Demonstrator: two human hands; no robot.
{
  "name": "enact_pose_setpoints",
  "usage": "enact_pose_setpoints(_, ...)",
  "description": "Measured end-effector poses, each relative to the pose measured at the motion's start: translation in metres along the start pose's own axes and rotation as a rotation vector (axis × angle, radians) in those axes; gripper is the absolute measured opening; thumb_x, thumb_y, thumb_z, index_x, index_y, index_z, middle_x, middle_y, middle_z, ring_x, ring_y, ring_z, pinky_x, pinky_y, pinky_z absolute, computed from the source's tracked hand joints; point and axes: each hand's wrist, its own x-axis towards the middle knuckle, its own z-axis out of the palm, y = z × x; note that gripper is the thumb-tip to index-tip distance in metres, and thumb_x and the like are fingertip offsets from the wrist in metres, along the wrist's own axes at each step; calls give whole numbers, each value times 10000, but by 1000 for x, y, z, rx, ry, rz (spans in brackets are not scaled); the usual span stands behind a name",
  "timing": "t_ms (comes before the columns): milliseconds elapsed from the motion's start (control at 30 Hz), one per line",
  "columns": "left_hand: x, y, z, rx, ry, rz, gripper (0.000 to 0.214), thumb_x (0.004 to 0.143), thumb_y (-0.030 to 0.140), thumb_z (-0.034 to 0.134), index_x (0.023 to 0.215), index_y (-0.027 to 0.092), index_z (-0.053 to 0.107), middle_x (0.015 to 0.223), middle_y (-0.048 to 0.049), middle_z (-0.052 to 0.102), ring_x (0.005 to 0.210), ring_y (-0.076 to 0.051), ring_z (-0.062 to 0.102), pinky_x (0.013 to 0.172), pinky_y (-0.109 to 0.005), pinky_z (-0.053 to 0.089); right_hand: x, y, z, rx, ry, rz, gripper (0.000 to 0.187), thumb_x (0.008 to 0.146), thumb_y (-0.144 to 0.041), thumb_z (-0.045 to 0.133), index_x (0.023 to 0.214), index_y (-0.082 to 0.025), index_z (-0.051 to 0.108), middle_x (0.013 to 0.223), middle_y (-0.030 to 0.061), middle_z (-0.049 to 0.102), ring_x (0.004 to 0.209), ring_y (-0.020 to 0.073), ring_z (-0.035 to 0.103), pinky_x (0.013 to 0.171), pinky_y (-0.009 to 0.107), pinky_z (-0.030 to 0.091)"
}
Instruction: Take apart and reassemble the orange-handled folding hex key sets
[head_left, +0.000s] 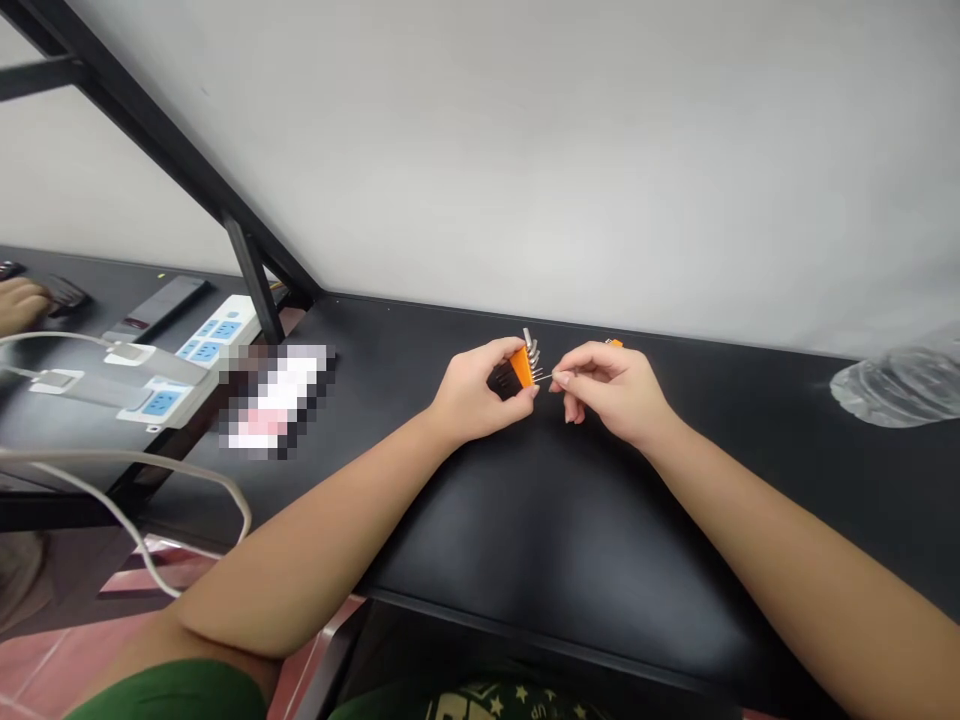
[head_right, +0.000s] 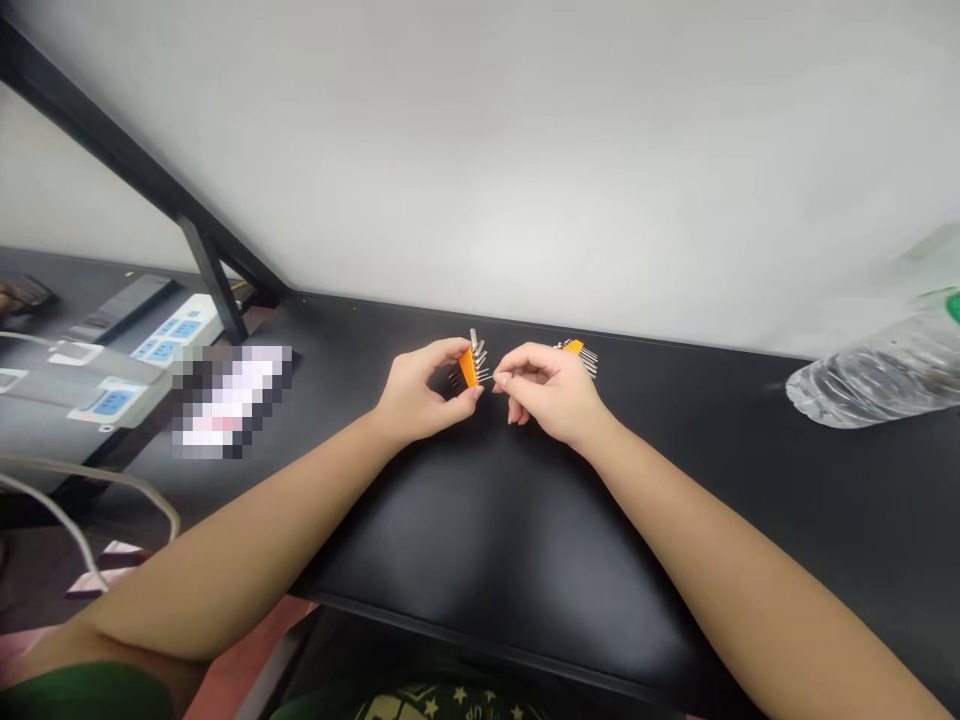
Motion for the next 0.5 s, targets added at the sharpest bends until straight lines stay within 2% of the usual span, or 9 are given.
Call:
enact_pose_setpoints(200,0,0,0,10,0,9,441,756,274,758,1174,171,660,1025,-59,778,884,-185,745,822,-286,595,-1,0,0,-99,16,-11,204,850,-380,762,831,-186,702,577,-12,634,479,147,632,472,270,542)
enact_pose_setpoints(500,1,1,0,7,9,11,443,753,278,758,1171,169,662,1024,-62,777,885,-188,748,823,-287,601,-2,1,-7,-203,7,-85,125,878,-307,720,834,-191,713,704,0,676,509,128,644,498,259,541)
